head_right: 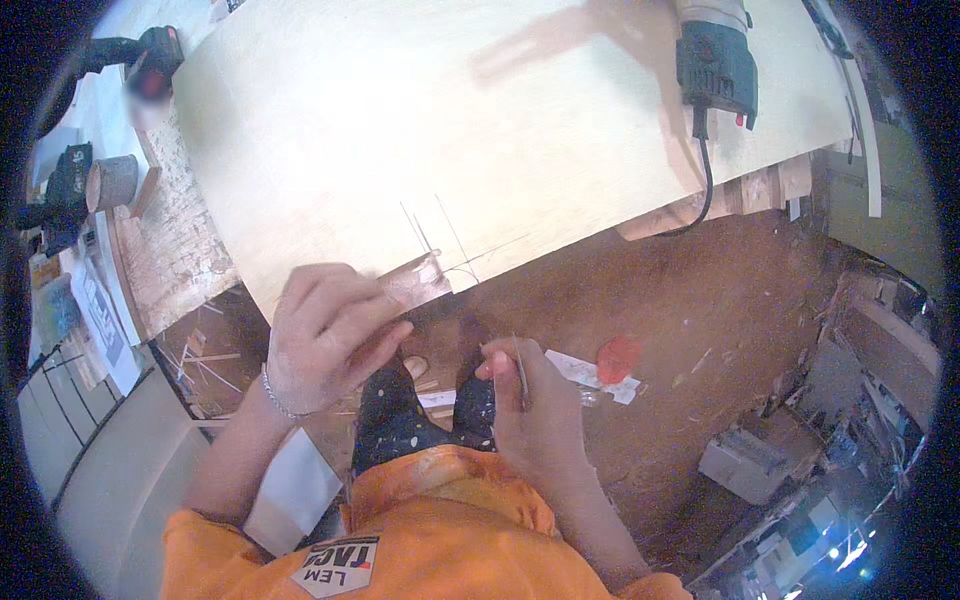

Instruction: The person uses a router to cut a curved groove into a plywood sheet on a workbench. They mark the board with a tape measure and a try square, then use a hand saw and an angle grinder to cut out a section of the wood before resuming work with the router.

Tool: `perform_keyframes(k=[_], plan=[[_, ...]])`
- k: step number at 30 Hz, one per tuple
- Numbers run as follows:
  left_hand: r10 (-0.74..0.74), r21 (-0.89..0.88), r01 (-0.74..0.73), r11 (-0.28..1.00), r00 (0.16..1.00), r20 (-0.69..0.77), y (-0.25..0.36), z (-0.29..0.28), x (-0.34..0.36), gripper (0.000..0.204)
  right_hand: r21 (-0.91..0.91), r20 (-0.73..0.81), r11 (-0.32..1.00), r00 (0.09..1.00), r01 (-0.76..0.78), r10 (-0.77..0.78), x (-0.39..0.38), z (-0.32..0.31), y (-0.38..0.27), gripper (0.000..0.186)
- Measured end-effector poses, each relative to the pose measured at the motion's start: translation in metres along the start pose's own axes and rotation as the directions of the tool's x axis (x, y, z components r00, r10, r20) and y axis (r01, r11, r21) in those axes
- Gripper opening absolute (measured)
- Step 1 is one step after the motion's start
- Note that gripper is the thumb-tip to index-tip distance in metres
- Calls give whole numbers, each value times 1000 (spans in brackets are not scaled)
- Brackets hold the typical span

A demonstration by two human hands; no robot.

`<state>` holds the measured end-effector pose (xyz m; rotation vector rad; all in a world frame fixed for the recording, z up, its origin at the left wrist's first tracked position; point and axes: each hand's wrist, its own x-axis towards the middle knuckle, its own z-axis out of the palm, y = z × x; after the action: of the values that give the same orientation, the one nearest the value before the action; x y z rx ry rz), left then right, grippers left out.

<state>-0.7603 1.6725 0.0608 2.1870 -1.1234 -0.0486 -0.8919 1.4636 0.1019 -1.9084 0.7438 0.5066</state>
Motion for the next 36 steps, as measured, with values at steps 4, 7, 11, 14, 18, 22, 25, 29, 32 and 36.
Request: perform_keyframes(k=[4, 7, 11, 14, 18, 22, 25, 29, 32, 36], plan=[[-270, 94, 284, 954, 953, -139, 6, 3, 16, 55, -166, 34, 982, 994, -93, 100, 12, 12, -21, 28], [-441, -240, 410, 880, 893, -92, 5, 7, 5, 61, -193, -27, 980, 998, 58, -65, 5, 21, -21, 29], [-394, -809, 560, 181, 795, 462, 55, -33, -2, 54, 411, -102, 909, 994, 69, -29, -17, 10, -58, 33], [-233, -764, 617, 187, 784, 576, 77, -31, -34, 53, 732, -95, 658, 983, 177, -158, -19, 7, -111, 38], [-503, -662, 715, 223, 666, 550, 85, -77, 15, 45, 397, -291, 788, 879, 471, -379, -6, -7, -142, 46], [-744, -463, 690, 557, 662, 93, 6, -102, 71, 42, 207, -246, 911, 920, 356, -303, -13, -38, -136, 47], [-662, -293, 610, 736, 739, -124, -62, -77, 100, 56, 118, -354, 938, 897, 325, -267, -12, -69, -75, 37], [-613, 1, 620, 785, 777, -141, -99, -34, 136, 72, 407, -536, 854, 842, 323, -62, 25, -186, -10, 26], [-568, 449, 628, 636, 775, -278, -44, -35, 142, 74, 268, -770, 816, 623, 512, -138, 126, -330, -5, 22], [-647, 305, 665, 682, 743, -171, 45, 3, 192, 71, 366, -835, 659, 545, 657, -79, 298, -511, -21, 21]])
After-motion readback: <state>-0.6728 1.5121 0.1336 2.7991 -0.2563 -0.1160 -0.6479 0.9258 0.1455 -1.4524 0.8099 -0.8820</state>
